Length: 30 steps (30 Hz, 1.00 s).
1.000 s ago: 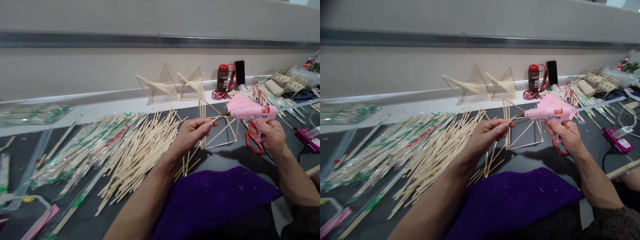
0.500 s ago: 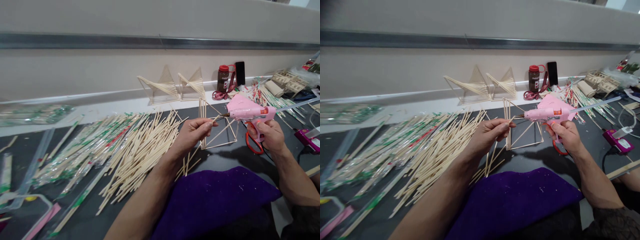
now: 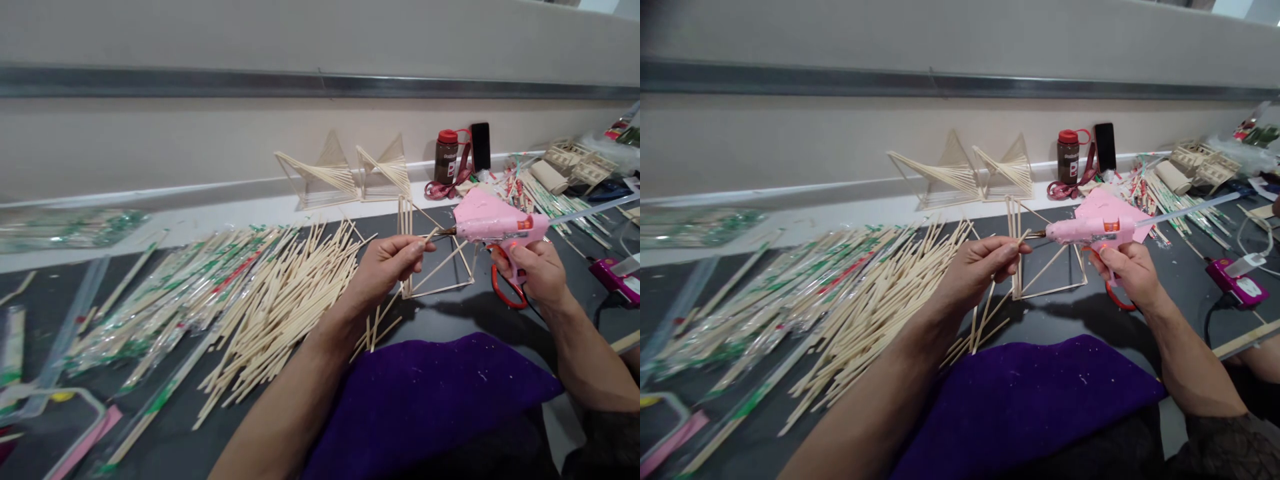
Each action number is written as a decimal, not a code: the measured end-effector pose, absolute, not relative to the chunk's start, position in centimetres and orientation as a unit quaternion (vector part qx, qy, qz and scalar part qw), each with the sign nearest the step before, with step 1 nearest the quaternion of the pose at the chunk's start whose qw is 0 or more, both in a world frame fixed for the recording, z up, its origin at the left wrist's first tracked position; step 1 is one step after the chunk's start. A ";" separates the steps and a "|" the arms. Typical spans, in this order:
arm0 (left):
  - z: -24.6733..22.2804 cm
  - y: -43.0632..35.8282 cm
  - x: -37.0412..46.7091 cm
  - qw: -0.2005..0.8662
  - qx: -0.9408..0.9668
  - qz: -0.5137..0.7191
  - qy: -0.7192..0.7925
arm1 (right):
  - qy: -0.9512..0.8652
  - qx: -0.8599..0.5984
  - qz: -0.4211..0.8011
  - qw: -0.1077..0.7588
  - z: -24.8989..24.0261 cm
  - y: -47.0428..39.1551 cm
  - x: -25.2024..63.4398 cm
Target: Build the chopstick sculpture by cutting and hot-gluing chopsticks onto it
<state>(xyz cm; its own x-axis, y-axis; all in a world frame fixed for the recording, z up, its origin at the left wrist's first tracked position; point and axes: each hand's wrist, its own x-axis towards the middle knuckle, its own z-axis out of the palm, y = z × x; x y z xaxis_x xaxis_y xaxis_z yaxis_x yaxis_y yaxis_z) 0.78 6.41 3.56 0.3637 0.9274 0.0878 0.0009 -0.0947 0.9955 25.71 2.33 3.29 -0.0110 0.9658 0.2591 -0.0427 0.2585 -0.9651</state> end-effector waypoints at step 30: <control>3.9 6.9 1.1 0.641 0.468 0.522 0.311 | -0.562 -0.387 0.453 0.573 2.5 2.2 26.0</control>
